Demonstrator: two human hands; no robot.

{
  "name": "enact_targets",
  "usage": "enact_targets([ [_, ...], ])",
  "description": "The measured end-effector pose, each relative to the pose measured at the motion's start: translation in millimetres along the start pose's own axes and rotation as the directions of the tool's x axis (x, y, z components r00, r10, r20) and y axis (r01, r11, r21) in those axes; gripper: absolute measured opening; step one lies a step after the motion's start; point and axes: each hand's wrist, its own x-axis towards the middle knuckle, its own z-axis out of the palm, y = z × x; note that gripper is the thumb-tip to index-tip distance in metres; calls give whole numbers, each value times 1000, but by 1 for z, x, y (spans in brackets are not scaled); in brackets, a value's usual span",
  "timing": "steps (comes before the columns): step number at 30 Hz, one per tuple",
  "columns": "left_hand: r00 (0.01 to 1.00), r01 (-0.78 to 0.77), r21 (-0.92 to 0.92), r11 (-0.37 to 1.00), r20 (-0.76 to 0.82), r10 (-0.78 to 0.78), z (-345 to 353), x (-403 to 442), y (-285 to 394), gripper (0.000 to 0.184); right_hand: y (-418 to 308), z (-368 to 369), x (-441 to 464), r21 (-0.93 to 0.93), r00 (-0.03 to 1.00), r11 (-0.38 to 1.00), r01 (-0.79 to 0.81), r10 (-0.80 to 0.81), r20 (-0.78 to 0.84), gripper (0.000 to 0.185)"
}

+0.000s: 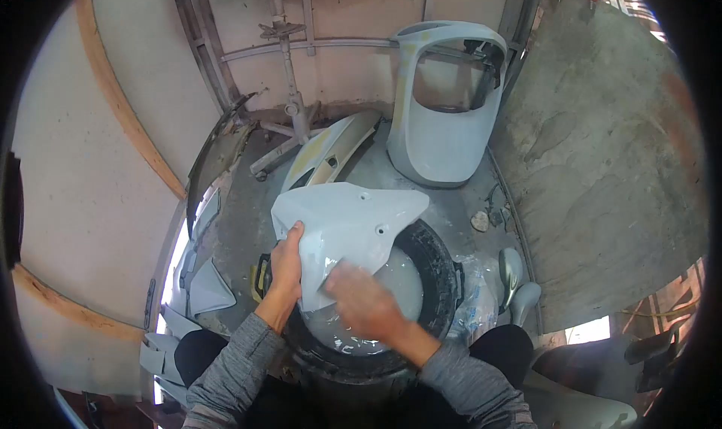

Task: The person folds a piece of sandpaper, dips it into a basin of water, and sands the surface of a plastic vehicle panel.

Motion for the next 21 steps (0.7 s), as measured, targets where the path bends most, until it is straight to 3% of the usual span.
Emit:
enact_targets([
  [2,998,60,21,998,-38,-59,-3,1,-2,72,38,-7,9,-128,923,948,-290,242,-299,42],
  [4,994,97,27,995,-55,-96,2,6,-4,72,33,-4,6,-242,933,925,-291,219,-287,44],
  [6,1000,24,-19,1000,16,-24,0,6,-15,73,-4,7,-11,-37,999,999,-12,10,-51,38],
  [7,1000,23,-18,1000,22,-22,4,8,-17,73,-5,5,-14,6,998,1000,10,-11,59,38],
  [8,998,57,-7,998,-16,-57,8,6,-22,73,8,2,-14,5,998,1000,3,-3,58,38],
  [10,993,105,0,994,-57,-105,10,2,-41,74,50,3,-17,-98,913,929,-356,324,-250,39],
  [11,995,79,31,996,-57,-78,11,8,-58,74,63,8,-22,-124,863,883,-452,398,-311,37],
  [12,998,50,64,997,-53,-46,14,14,-71,75,56,7,-24,-129,863,883,-452,396,-315,37],
  [14,996,78,109,991,-45,-73,22,12,-80,76,25,9,-37,-177,955,942,-286,264,-134,39],
  [15,996,90,119,989,5,-91,30,5,-78,77,18,5,-44,-104,985,980,-170,164,-59,40],
  [18,979,149,131,980,121,-165,47,-9,-85,81,49,-2,-57,-161,940,936,-313,282,-191,40],
  [19,968,124,161,979,199,-155,55,-11,-94,82,57,-8,-59,-151,883,883,-444,402,-243,40],
  [20,950,94,187,978,278,-144,61,-13,-101,84,59,-10,-63,-153,879,879,-452,410,-244,40],
  [21,956,86,280,956,248,-158,67,-21,-100,86,59,-12,-69,-136,849,852,-506,463,-255,39],
])
